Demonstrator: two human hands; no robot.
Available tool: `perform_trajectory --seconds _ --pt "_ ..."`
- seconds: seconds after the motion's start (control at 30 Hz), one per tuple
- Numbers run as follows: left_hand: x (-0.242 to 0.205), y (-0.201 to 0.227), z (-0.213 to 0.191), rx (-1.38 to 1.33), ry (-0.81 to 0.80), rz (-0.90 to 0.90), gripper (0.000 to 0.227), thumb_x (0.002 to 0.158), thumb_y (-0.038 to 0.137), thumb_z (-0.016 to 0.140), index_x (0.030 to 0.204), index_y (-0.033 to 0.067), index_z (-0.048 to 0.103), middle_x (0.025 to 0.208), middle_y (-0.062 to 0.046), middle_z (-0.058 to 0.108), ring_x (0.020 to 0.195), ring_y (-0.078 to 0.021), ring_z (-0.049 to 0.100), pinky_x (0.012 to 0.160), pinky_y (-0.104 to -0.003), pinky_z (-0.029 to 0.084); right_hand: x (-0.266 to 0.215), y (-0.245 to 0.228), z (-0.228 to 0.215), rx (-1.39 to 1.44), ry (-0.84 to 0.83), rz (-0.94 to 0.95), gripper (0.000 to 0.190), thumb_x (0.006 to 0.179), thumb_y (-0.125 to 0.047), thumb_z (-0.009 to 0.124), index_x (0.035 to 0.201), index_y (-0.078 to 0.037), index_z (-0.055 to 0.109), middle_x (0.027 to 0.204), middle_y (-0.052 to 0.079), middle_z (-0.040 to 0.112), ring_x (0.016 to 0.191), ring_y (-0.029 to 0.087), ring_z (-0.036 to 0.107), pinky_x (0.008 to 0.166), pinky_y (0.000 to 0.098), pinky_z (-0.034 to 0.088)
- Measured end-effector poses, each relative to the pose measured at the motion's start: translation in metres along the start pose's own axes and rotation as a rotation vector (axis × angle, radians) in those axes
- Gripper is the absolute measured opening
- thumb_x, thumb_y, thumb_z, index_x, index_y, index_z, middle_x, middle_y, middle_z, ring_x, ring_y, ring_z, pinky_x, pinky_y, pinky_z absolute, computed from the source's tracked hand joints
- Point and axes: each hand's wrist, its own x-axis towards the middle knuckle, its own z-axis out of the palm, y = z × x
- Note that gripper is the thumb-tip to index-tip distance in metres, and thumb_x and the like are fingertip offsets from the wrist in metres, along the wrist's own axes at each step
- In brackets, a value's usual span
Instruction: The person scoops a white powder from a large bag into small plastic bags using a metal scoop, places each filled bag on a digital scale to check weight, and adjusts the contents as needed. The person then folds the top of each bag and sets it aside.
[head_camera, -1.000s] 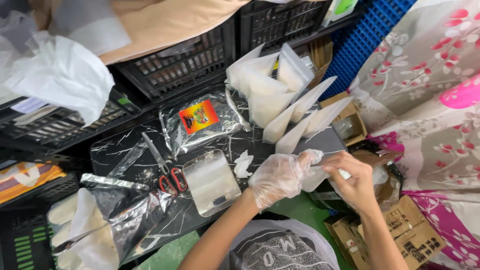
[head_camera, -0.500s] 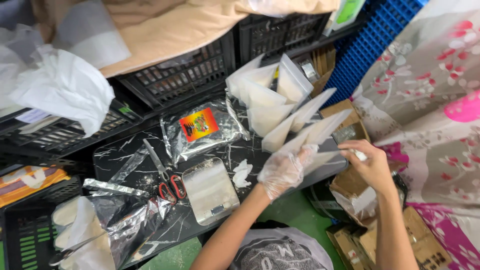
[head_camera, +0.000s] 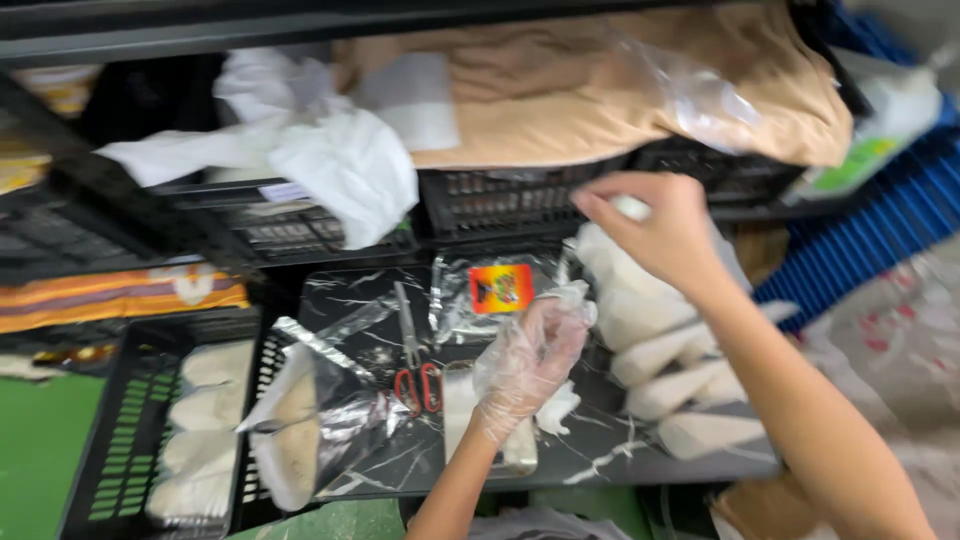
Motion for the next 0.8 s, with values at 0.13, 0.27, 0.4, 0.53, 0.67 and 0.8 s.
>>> perform_trajectory --seconds 0.13,0.27,0.4,0.53,0.67,0.8 --pt "-0.012 0.011 -0.05 0.012 0.245 0.056 0.025 0.102 0.039 0.056 0.106 0.0163 0.066 0.129 -0.007 0.067 0.115 -0.0188 0.07 0.097 -0.03 0.051 0.111 0.031 0.135 -0.108 -0.031 0.046 0.028 0.091 -0.045 0.073 0.093 -0.018 0.081 0.089 0.003 0.078 0.085 0.024 0.07 0.069 0.0391 0.049" --pt "-0.039 0.046 -0.094 0.146 0.282 -0.32 0.06 0.091 0.063 0.049 0.128 0.0189 0.065 0.125 0.003 0.074 0.115 -0.0143 0.072 0.093 -0.028 0.055 0.169 0.045 0.217 -0.475 -0.134 0.413 0.081 0.082 -0.087 0.068 0.082 -0.006 0.069 0.093 0.017 0.073 0.086 0.043 0.072 0.066 0.0515 0.055" --pt "-0.056 0.014 -0.113 0.308 0.346 -0.213 0.042 0.096 0.056 0.05 0.116 0.0198 0.062 0.106 0.008 0.077 0.093 -0.0096 0.077 0.061 -0.028 0.053 0.175 0.045 0.247 -0.504 -0.067 0.397 0.076 0.08 -0.083 0.076 0.087 -0.008 0.067 0.085 0.012 0.072 0.076 0.037 0.072 0.057 0.0478 0.055" --pt "-0.059 -0.001 -0.12 0.461 0.338 -0.233 0.035 0.097 0.05 0.054 0.117 0.0237 0.064 0.077 0.01 0.07 0.065 -0.0076 0.065 0.049 -0.027 0.046 0.168 0.056 0.261 -0.56 0.106 0.237 0.068 0.088 -0.065 0.082 0.102 -0.003 0.059 0.086 0.017 0.072 0.077 0.042 0.072 0.055 0.0522 0.055" --pt "-0.05 0.008 -0.123 0.313 0.332 -0.169 0.041 0.097 0.054 0.052 0.111 0.0176 0.063 0.095 0.008 0.081 0.092 -0.0138 0.081 0.05 -0.025 0.055 0.169 0.038 0.232 -0.2 0.171 0.436 0.021 0.097 -0.042 0.079 0.085 -0.025 0.073 0.079 0.005 0.074 0.073 0.028 0.072 0.053 0.0428 0.055" --pt "-0.036 0.006 -0.117 -0.051 0.355 -0.152 0.037 0.096 0.055 0.059 0.108 0.0205 0.067 0.087 0.002 0.077 0.051 -0.0035 0.061 0.036 -0.014 0.047 0.155 0.041 0.186 0.133 0.384 0.351 0.019 0.094 -0.018 0.07 0.078 -0.021 0.059 0.084 -0.007 0.068 0.087 0.017 0.064 0.085 0.0407 0.048"
